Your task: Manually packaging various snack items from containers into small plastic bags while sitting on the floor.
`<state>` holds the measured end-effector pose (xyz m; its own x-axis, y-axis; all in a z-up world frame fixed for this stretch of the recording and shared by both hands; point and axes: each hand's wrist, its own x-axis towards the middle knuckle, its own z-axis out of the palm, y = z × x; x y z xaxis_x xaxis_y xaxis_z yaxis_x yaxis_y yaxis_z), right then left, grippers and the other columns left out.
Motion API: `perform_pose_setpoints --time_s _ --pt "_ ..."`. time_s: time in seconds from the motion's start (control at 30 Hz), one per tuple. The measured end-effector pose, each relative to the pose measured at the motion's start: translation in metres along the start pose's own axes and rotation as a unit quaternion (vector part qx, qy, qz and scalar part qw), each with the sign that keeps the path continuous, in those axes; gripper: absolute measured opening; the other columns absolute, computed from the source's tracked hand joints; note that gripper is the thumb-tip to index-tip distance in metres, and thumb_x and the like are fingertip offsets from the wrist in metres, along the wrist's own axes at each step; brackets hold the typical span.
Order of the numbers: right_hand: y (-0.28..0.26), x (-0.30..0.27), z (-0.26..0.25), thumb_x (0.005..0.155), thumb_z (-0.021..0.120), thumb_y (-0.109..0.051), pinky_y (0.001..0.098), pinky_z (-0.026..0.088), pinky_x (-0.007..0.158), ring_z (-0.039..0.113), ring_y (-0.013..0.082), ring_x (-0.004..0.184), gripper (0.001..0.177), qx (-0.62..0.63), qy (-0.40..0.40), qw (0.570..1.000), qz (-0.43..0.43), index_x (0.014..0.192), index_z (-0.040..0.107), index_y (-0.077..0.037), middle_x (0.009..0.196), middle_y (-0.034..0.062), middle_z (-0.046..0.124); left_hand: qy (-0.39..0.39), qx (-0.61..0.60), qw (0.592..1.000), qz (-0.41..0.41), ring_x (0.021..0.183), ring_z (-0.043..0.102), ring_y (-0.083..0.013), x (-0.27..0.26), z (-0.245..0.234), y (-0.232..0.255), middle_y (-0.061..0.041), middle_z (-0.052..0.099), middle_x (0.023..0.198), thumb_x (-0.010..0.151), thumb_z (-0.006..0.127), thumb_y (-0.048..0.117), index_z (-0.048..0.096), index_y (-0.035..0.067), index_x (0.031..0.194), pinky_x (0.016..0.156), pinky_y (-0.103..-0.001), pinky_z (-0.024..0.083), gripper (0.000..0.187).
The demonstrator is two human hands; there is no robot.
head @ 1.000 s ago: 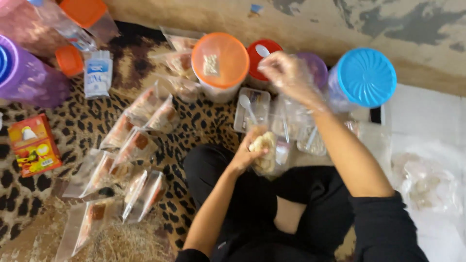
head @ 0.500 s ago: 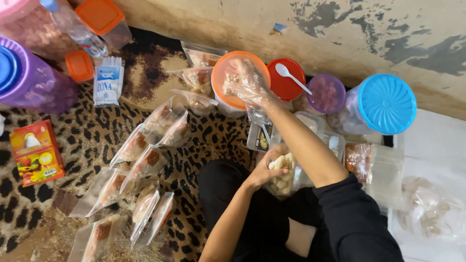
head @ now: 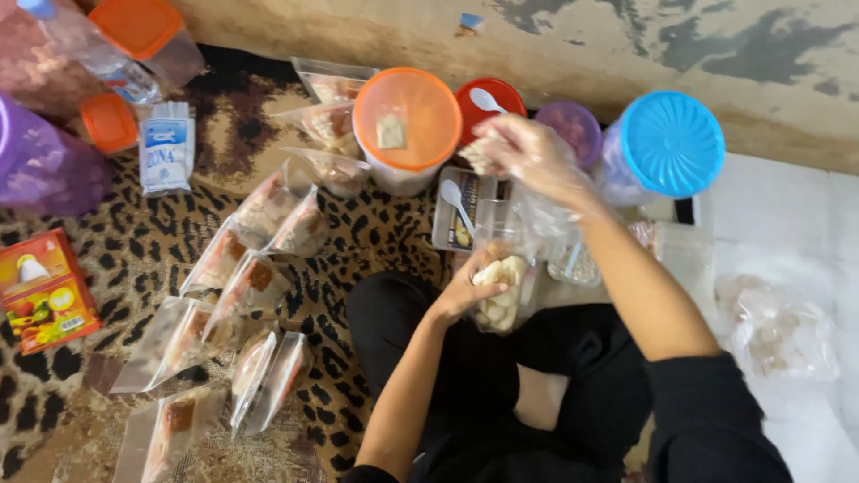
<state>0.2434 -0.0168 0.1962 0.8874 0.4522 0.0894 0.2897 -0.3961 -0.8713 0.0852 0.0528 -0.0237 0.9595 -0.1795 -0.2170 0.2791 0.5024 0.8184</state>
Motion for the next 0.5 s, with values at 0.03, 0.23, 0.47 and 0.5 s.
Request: perform_pose_setpoints --time_s 0.03,0.23,0.47,0.5 --pt "0.010 -0.013 -0.023 0.098 0.073 -0.020 0.0373 0.060 0.066 0.071 0.0229 0.079 0.022 -0.051 -0.027 0.998 -0.028 0.119 0.070 -0.015 0.093 0.0128 0.073 -0.017 0.012 1.000 0.004 0.075 0.056 -0.0123 -0.001 0.000 -0.004 -0.004 0.061 0.087 0.068 0.094 0.020 0.062 0.014 0.106 0.063 -0.024 0.046 0.050" --pt "0.037 -0.109 -0.101 0.096 0.074 -0.011 0.0302 0.060 0.076 0.067 0.0142 0.083 0.029 -0.002 -0.016 0.999 0.044 0.124 0.065 -0.008 0.096 0.0086 0.069 -0.123 0.072 0.990 0.000 0.088 0.054 -0.0140 -0.035 0.012 -0.002 -0.005 0.060 0.100 0.068 0.095 0.020 0.065 0.014 0.109 0.076 -0.031 0.047 0.051" --pt "0.049 -0.195 -0.114 0.084 0.084 -0.022 0.0312 0.055 0.069 0.063 0.0130 0.076 0.031 -0.092 -0.042 0.993 0.063 0.112 0.072 -0.017 0.081 0.0033 0.069 -0.167 0.070 0.983 -0.039 0.089 0.057 -0.0131 -0.079 0.043 -0.017 -0.007 0.060 0.106 0.067 0.097 0.017 0.067 0.011 0.113 0.075 -0.031 0.052 0.055" --pt "0.038 -0.199 -0.116 0.084 0.084 -0.022 0.0312 0.055 0.069 0.063 0.0130 0.076 0.031 -0.089 -0.040 0.993 0.068 0.112 0.072 -0.017 0.081 0.0033 0.069 -0.168 0.070 0.982 -0.044 0.089 0.057 -0.0131 -0.087 0.053 -0.015 -0.007 0.060 0.106 0.067 0.097 0.017 0.067 0.011 0.113 0.075 -0.031 0.052 0.055"
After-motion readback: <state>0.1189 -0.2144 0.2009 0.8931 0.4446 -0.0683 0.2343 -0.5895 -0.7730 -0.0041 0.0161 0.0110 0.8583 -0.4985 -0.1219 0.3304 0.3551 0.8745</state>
